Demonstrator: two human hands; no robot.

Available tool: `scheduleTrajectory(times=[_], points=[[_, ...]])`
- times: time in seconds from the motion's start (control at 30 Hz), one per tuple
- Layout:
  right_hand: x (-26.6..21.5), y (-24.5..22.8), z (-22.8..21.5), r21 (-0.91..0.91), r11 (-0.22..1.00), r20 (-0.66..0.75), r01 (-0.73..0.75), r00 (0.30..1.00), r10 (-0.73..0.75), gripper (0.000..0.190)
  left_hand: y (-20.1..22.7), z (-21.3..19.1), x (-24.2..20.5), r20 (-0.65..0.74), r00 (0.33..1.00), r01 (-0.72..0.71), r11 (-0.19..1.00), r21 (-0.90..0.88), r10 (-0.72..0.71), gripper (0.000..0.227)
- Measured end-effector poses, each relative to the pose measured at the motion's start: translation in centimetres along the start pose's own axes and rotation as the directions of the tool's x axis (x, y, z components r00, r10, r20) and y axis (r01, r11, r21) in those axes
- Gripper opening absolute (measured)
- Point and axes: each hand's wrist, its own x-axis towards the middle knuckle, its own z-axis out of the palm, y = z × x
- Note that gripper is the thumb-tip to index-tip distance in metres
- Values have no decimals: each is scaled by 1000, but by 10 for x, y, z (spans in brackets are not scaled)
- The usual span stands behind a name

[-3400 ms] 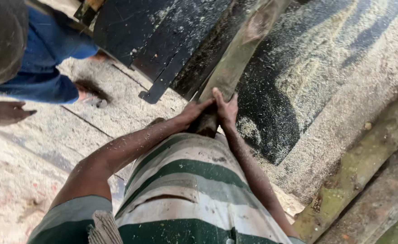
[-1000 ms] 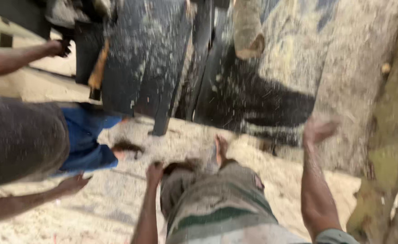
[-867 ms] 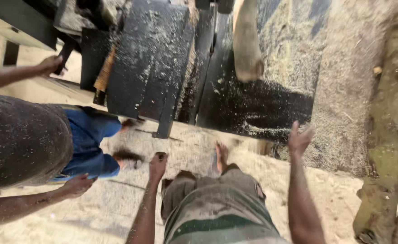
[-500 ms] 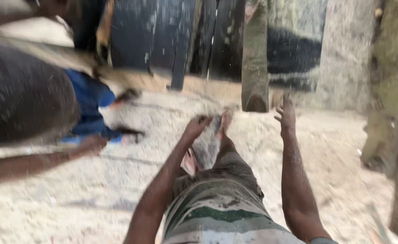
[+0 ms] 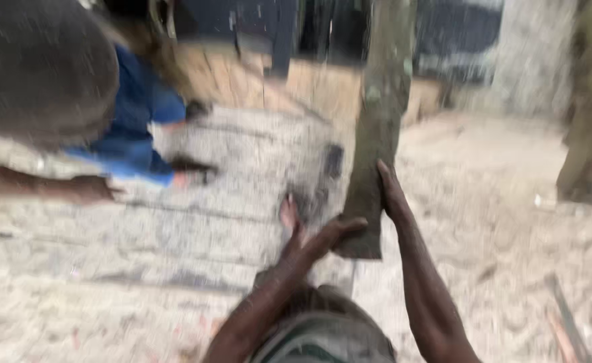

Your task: The person positions and feeds wooden logs and planks through a large circular saw with the help of an assistant.

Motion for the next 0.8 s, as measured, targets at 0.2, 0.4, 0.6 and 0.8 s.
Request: scheduleTrajectory(times=[0.2, 0.4, 0.6, 0.8], points=[[-116, 77, 57, -140, 988, -31, 71, 997, -76, 75, -67, -20, -138, -24, 989, -145, 978, -153, 143, 71], [-283, 153, 84, -131, 981, -106, -147, 985, 133, 85, -224, -32, -240, 13, 994, 104, 948, -300, -106, 73], [-350, 190, 93, -159, 949, -139, -273, 958, 252, 97, -322, -36, -277, -147, 989, -5, 995, -96, -9, 82], [-364, 199, 90, -84, 941, -127, -328, 940, 316, 93, -335, -31, -279, -142, 989, -29, 1000, 12, 30, 89]])
